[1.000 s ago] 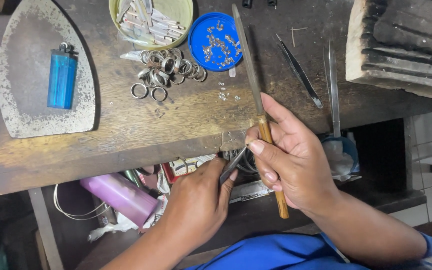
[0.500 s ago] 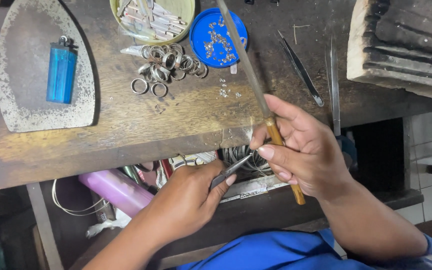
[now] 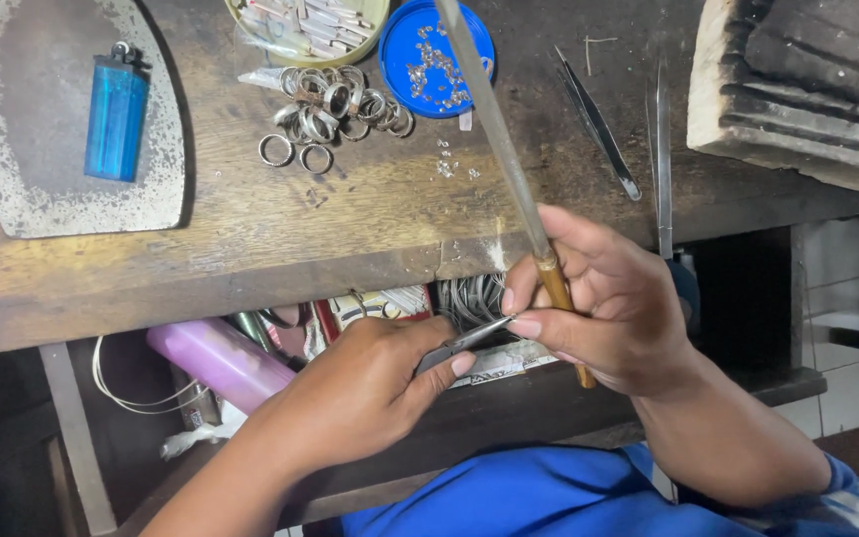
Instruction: The person holds a small metal ring with tweezers and uses a metal file to smooth its surface. The person repeatedly files the ring, occasionally pausing to inspect it, while working at a cluttered wooden workbench.
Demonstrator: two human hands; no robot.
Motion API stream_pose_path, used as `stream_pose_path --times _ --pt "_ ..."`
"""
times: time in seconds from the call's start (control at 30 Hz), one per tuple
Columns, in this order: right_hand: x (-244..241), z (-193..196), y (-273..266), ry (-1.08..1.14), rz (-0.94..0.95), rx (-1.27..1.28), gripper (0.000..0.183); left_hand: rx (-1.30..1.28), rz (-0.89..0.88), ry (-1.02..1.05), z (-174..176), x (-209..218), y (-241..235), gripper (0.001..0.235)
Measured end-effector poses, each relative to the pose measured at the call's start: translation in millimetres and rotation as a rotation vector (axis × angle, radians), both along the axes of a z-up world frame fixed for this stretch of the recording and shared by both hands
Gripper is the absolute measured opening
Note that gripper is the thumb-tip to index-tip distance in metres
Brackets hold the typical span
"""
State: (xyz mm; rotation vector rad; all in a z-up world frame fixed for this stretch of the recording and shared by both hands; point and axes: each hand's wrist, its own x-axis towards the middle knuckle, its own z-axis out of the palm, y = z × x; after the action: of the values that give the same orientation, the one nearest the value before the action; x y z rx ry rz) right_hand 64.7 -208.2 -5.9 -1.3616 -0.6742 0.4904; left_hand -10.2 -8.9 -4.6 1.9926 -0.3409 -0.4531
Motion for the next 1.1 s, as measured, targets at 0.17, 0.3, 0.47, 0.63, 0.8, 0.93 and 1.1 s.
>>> stream_pose_path --times 0.17,0.3,0.47,0.63,0.8,0.93,1.1 --pt "0.5 0.2 1.0 0.015 -0.020 -0.003 0.072 0.000 0.021 -0.034 -0.5 -0.8 0.9 0.022" --pt "0.5 1.0 2.3 0.042 0.003 0.009 0.070 0.031 0.032 -0.021 -2.0 -1.2 0.5 0.021" --pt "0.4 -1.1 1.9 0.057 0.006 0.018 0.071 0.049 0.034 -0.046 -3.2 -1.2 0.0 0.020" --pt "0.7 -0.6 2.6 0.041 0.008 0.001 0.071 0.050 0.032 -0.030 -2.4 -0.9 0.0 0.020" --pt "1.2 -2.1 2.2 0.017 0.019 0.010 0.070 0.053 0.033 -0.047 -3.1 -0.8 -0.2 0.020" --pt "0.4 -0.5 3.7 0.033 -0.001 -0.010 0.070 0.055 0.021 -0.042 -3.8 -0.5 -0.4 0.021" --pt "0.7 -3.1 2.5 0.030 -0.007 -0.007 0.070 0.067 0.038 -0.020 -5.3 0.1 -1.4 0.021"
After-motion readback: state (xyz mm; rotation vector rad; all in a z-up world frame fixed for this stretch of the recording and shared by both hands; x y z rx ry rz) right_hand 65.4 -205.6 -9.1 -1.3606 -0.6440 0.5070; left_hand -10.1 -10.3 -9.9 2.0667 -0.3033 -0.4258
